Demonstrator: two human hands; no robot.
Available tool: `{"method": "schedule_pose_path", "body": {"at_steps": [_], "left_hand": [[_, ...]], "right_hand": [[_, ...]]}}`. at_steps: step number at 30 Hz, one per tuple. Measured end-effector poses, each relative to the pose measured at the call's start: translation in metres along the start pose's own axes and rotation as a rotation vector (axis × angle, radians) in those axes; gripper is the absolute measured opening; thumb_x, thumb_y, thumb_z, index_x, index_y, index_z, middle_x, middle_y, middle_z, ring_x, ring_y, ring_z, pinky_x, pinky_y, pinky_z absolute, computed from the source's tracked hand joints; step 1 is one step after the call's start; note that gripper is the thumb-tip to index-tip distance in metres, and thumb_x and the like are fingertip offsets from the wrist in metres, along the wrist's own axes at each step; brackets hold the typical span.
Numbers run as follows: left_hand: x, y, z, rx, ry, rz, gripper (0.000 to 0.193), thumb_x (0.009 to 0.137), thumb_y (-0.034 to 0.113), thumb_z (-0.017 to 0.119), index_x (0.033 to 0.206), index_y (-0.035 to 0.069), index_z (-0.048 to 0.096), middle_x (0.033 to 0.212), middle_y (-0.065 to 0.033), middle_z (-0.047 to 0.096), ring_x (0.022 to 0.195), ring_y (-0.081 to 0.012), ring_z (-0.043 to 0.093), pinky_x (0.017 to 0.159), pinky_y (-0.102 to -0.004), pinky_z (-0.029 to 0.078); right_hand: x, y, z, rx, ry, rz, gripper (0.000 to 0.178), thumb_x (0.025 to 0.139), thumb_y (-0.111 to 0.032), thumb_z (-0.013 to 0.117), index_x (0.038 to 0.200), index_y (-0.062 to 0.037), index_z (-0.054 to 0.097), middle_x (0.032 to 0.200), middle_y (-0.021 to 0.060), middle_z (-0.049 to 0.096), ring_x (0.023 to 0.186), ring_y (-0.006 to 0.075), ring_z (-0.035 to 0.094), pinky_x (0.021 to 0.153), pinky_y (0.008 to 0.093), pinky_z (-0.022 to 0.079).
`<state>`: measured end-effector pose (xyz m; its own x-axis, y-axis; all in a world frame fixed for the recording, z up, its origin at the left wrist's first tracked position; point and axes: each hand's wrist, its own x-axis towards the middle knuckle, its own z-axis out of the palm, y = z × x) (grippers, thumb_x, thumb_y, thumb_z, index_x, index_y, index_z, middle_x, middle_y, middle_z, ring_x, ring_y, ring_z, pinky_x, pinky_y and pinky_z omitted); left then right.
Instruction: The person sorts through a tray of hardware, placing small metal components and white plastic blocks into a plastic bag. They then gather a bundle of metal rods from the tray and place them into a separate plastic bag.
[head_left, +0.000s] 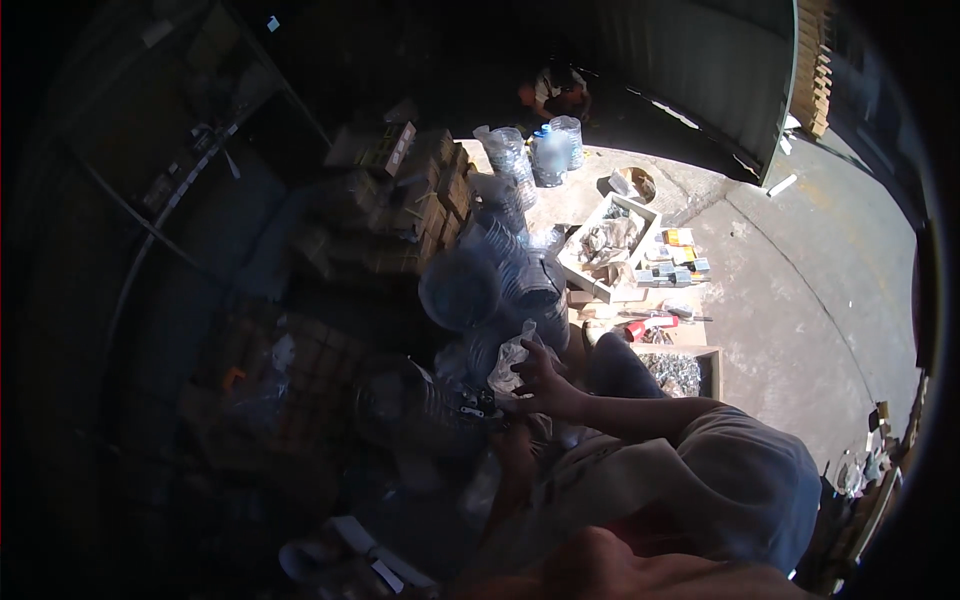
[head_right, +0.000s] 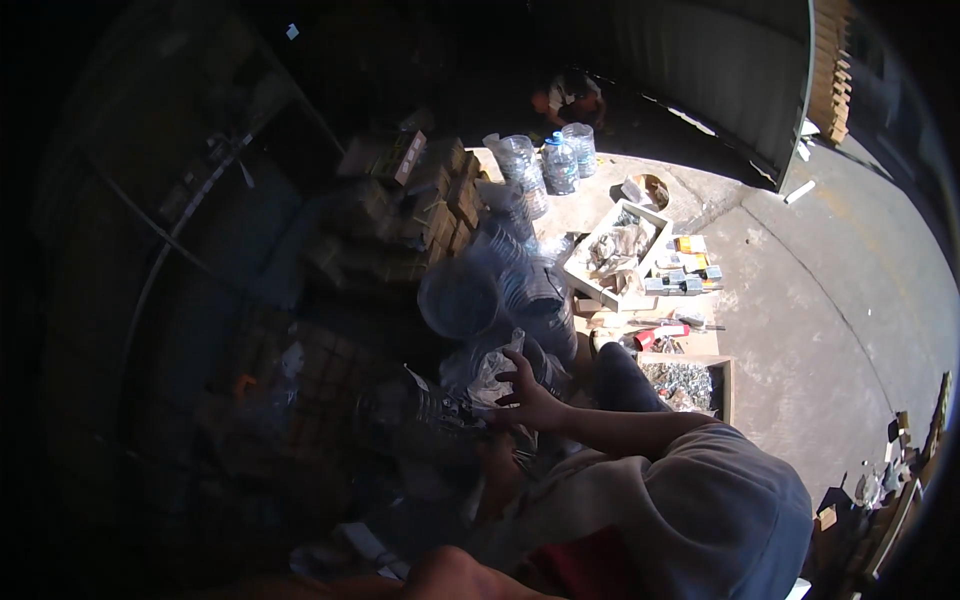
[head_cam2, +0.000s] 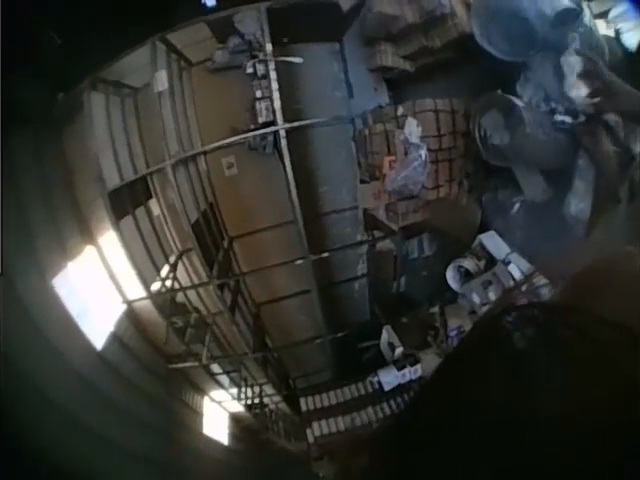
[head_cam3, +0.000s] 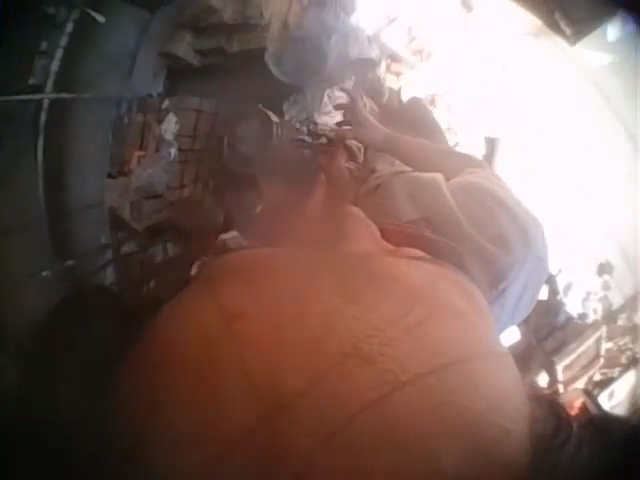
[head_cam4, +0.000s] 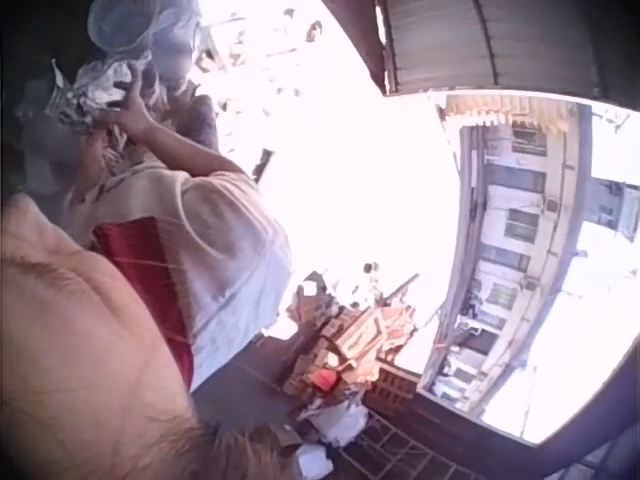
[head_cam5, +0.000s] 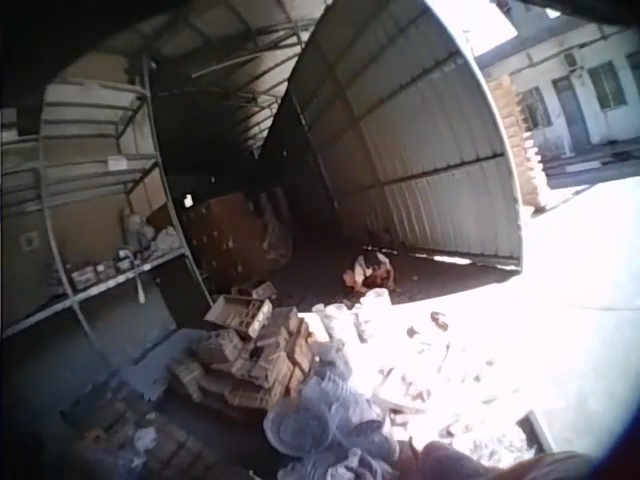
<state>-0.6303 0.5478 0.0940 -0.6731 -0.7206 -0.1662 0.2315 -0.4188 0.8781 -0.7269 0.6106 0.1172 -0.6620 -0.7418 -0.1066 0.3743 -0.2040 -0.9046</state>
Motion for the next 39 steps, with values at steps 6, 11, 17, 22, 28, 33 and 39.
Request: {"method": "schedule_pose_path", "body": {"at_steps": [6,11,17,22,28,33,39], "left_hand": [[-0.01,-0.01,-0.021,-0.026,0.063,-0.052,0.007,0.078,0.005,0.057,0.081,0.0,0.052,0.081,-0.0033,0.054,0.067,-0.0091,0.048,0.057,-0.0217,0.041],[0.013,-0.021,-0.049,0.319,-0.115,-0.02,0.006,0.078,0.006,0.057,0.076,0.002,0.052,0.073,-0.0008,0.052,0.064,-0.0092,0.048,0.056,-0.0233,0.041],[0.022,-0.002,-0.03,0.912,-0.52,0.183,0.021,0.071,0.009,0.058,0.089,-0.002,0.057,0.079,-0.0146,0.061,0.073,-0.0252,0.06,0.067,-0.0341,0.045],[0.037,0.006,-0.01,1.394,-0.718,0.04,0.03,0.071,0.011,0.059,0.099,0.0,0.056,0.095,-0.0216,0.056,0.087,-0.0321,0.056,0.074,-0.0377,0.044],[0.06,0.004,-0.003,1.677,-0.686,0.075,0.039,0.073,0.012,0.058,0.11,0.003,0.05,0.101,-0.0207,0.052,0.091,-0.0356,0.053,0.076,-0.0415,0.044],[0.106,-0.024,-0.014,1.722,-0.569,0.04,0.039,0.076,0.013,0.055,0.114,0.005,0.047,0.102,-0.0191,0.051,0.092,-0.037,0.052,0.077,-0.0424,0.043],[0.141,-0.019,0.016,1.874,-0.708,-0.187,0.027,0.078,0.014,0.051,0.103,0.004,0.054,0.103,-0.0197,0.053,0.093,-0.0364,0.053,0.078,-0.0432,0.042]], "right_hand": [[-0.04,0.002,-0.002,-1.011,0.074,-0.305,0.063,0.074,-0.012,0.059,0.125,-0.0083,0.021,0.109,0.019,0.047,0.086,0.0321,0.058,0.072,0.0352,0.047],[-0.046,-0.011,-0.036,-1.323,0.004,-0.369,0.018,0.066,-0.001,0.052,0.076,-0.0098,0.064,0.119,0.0142,0.044,0.082,0.027,0.06,0.069,0.0333,0.051],[-0.022,0.009,-0.08,-1.262,0.088,-0.159,0.017,0.067,-0.01,0.056,0.08,-0.0044,0.065,0.085,0.0142,0.061,0.081,0.0281,0.058,0.074,0.0351,0.047],[-0.01,0.022,-0.087,-1.271,0.164,-0.203,0.021,0.067,-0.007,0.058,0.087,-0.0031,0.063,0.089,0.0147,0.058,0.083,0.0294,0.057,0.074,0.0365,0.046],[0.007,0.006,-0.075,-1.404,-0.067,-0.096,0.051,0.066,0.0,0.056,0.116,-0.0032,0.046,0.11,0.0188,0.043,0.095,0.0333,0.051,0.082,0.0367,0.044],[0.058,0.014,-0.102,-1.25,-0.116,-0.021,0.051,0.063,-0.003,0.059,0.113,-0.0047,0.05,0.101,0.0158,0.053,0.093,0.0315,0.052,0.081,0.0357,0.044],[0.086,0.002,-0.1,-1.194,-0.034,0.075,0.046,0.064,-0.004,0.059,0.11,-0.0094,0.053,0.106,0.0145,0.052,0.099,0.028,0.05,0.081,0.0353,0.045]]}}
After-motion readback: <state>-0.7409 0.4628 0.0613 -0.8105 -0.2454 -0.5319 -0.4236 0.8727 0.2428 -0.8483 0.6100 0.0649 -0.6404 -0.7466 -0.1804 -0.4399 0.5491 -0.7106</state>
